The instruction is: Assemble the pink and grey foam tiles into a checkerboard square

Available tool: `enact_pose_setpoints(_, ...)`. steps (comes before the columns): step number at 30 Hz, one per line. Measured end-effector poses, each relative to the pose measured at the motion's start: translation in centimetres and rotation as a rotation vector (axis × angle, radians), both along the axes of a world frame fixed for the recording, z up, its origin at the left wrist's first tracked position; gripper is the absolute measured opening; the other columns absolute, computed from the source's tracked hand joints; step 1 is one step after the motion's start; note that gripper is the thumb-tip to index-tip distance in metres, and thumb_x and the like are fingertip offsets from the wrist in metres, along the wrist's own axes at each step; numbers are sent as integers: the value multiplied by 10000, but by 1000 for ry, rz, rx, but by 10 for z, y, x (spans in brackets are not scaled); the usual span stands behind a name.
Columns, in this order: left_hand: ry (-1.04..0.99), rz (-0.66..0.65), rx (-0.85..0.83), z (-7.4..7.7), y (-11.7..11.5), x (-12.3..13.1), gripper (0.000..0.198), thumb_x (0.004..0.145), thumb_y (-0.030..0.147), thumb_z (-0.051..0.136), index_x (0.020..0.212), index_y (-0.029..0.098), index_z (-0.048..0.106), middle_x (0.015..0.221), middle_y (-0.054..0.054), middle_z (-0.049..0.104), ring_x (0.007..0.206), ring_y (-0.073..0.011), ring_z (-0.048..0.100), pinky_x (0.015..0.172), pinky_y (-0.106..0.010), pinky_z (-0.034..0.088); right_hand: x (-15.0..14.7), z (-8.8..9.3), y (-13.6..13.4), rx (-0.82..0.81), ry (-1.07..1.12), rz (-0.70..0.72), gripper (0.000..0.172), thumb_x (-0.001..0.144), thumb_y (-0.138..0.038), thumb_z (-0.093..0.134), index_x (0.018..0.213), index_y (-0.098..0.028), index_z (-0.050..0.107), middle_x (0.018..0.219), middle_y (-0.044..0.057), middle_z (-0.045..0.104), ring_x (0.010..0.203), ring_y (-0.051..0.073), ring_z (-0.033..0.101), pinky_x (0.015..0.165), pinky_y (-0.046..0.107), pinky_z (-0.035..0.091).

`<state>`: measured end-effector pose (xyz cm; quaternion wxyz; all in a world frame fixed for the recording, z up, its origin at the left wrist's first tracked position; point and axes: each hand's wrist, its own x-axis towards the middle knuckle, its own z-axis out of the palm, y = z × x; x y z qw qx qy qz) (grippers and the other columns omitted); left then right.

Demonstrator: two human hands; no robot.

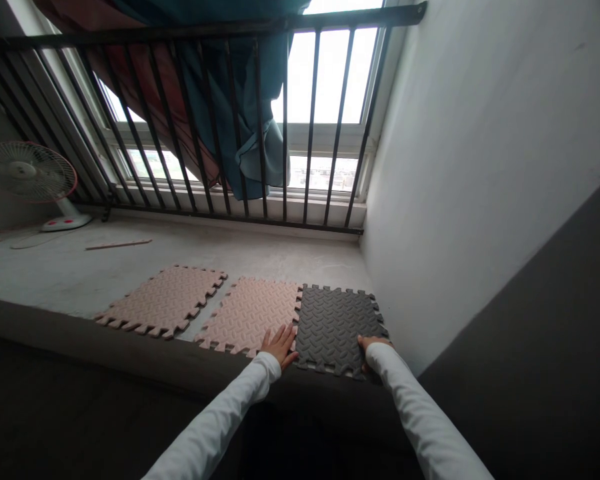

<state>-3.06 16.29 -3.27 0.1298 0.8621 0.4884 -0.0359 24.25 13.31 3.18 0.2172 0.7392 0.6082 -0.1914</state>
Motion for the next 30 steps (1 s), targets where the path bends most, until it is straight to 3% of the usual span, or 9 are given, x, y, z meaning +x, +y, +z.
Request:
enact_pose_setpoints(4,-27,5,15,-9,2,-1,596,770,519,192,1309,306,53,1398,25,86,1272,-220,61,989,-528,26,-3,5,-1,-50,-29,-12,1045,332,-280,753,1265,-246,284,1211,120,456,1081,278,442,870,372,391)
enact_pose_setpoints(10,-33,15,25,-12,0,2,596,771,497,226,1308,311,43,1398,30,82,1271,-233,64,979,-545,14,-7,12,-1,-35,-38,-16,988,310,-278,762,1215,-246,368,1181,122,483,1061,286,458,848,384,402)
enact_pose_setpoints(17,-23,47,33,-5,-4,8,587,762,511,202,1307,317,107,1392,33,133,1264,-254,95,964,-579,37,-8,15,0,-53,-34,-28,879,318,-286,762,1142,-255,457,1175,104,492,1053,275,468,834,369,407)
enact_pose_setpoints(23,-29,159,30,-2,-6,22,560,778,483,186,1302,289,177,1378,4,213,1251,-269,129,962,-580,12,-8,15,-1,-45,-36,-32,916,331,-286,759,1180,-267,416,1193,105,477,1061,278,461,843,364,405)
enact_pose_setpoints(27,-31,212,44,7,8,29,554,768,484,228,1286,287,234,1340,-23,308,1218,-260,219,956,-580,88,-8,13,0,-52,-43,-37,953,322,-261,758,1201,-256,391,1182,110,489,1050,279,471,843,366,409)
enact_pose_setpoints(30,-33,242,90,15,28,30,535,776,446,236,1285,283,237,1355,-8,278,1227,-224,220,993,-517,90,-7,12,0,-52,-28,-32,912,323,-238,755,1174,-254,426,1143,104,524,1030,273,489,828,355,421)
